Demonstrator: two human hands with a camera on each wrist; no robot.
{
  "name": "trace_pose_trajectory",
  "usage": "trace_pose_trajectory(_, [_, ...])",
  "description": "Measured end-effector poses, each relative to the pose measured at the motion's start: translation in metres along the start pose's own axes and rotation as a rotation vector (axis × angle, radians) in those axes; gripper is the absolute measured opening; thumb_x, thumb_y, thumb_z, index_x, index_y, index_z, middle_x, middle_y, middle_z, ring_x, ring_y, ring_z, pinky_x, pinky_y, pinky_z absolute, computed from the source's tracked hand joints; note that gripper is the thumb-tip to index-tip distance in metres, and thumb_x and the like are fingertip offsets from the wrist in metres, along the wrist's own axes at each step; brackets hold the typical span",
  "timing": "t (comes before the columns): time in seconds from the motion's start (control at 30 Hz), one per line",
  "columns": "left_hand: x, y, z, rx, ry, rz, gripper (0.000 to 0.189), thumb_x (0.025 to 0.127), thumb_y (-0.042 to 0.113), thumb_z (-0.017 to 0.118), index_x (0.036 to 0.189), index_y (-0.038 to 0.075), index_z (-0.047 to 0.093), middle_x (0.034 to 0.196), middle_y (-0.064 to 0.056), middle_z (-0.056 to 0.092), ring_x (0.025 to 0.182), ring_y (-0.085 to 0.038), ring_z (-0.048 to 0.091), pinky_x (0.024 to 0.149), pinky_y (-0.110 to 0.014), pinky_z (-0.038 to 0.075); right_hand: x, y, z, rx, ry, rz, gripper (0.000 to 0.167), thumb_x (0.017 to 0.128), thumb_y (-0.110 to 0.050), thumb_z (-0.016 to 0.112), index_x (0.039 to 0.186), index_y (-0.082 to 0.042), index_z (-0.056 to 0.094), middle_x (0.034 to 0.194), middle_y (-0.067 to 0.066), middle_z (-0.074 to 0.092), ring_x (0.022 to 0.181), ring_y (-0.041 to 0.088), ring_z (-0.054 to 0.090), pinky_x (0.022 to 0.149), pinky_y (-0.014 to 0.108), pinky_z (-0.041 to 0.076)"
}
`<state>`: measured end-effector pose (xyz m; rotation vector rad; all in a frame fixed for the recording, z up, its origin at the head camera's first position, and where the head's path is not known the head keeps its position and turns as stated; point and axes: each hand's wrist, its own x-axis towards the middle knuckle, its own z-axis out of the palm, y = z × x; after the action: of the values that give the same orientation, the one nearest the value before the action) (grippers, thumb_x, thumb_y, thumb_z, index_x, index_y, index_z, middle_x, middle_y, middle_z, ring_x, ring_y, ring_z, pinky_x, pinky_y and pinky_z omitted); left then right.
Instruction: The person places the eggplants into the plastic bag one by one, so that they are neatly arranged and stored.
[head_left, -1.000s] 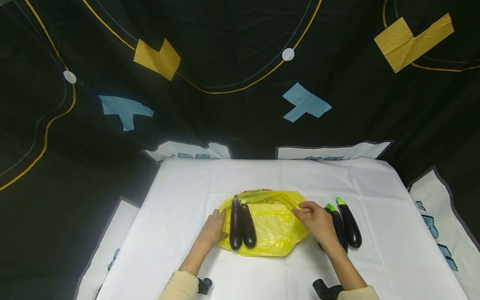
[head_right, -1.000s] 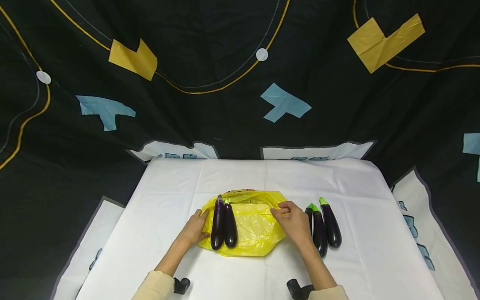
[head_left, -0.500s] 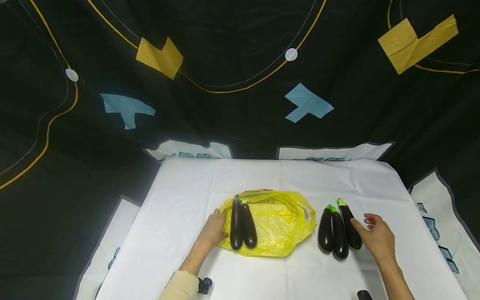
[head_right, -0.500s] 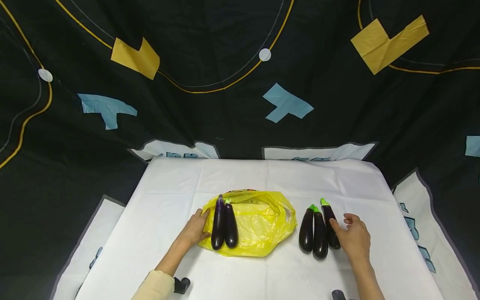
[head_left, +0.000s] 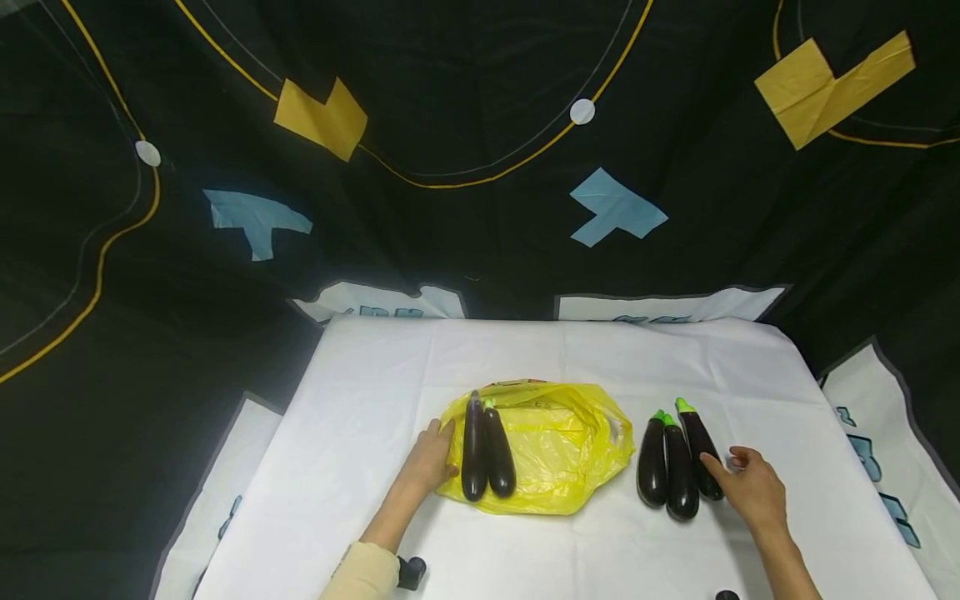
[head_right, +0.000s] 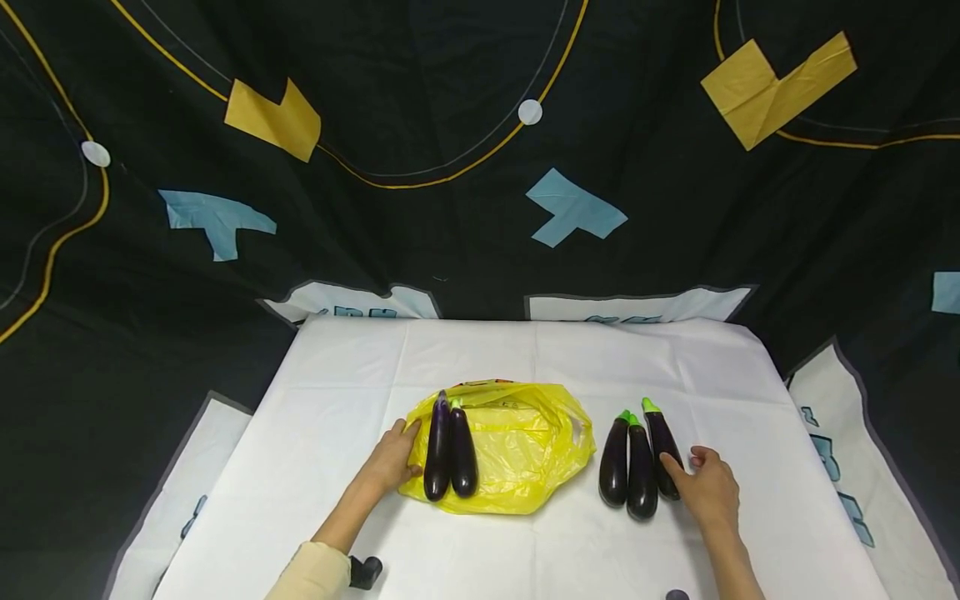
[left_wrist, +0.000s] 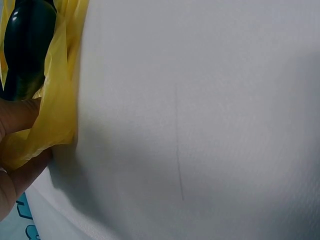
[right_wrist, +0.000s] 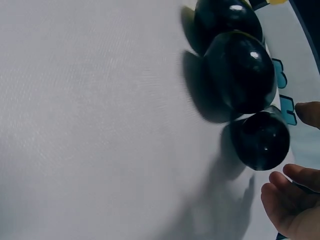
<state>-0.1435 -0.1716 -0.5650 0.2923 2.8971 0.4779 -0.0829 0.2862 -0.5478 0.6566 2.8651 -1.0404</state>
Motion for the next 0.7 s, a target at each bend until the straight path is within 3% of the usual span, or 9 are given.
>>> trace_pose_trajectory(0.43, [0.001, 0.0, 0.002, 0.005, -0.001, -0.005, 0.08, 0.069, 0.012, 0.084, 0.136, -0.006, 0.044, 0.122, -0.022, 0.047, 0.105, -0.036, 0.052, 0.093, -0.044, 0.049, 0.006, 0.005, 0.016, 0.045, -0.026, -0.033, 0.061, 0.09, -0.034, 0.062, 0.126, 0.012, 0.045, 0.119, 0.035, 0.052, 0.106, 0.047, 0.052, 0.09, 0.056, 0.042])
trace_pose_trajectory(0.7, [0.001, 0.001, 0.002, 0.0, -0.008, -0.019, 0.079, 0.07, 0.011, 0.083, 0.137, -0.005, 0.045, 0.122, -0.021, 0.047, 0.105, -0.035, 0.052, 0.092, -0.044, 0.05, 0.006, 0.006, 0.019, 0.048, -0.025, -0.004, 0.06, 0.09, -0.033, 0.062, 0.128, 0.01, 0.045, 0.122, 0.034, 0.05, 0.108, 0.048, 0.051, 0.089, 0.056, 0.043])
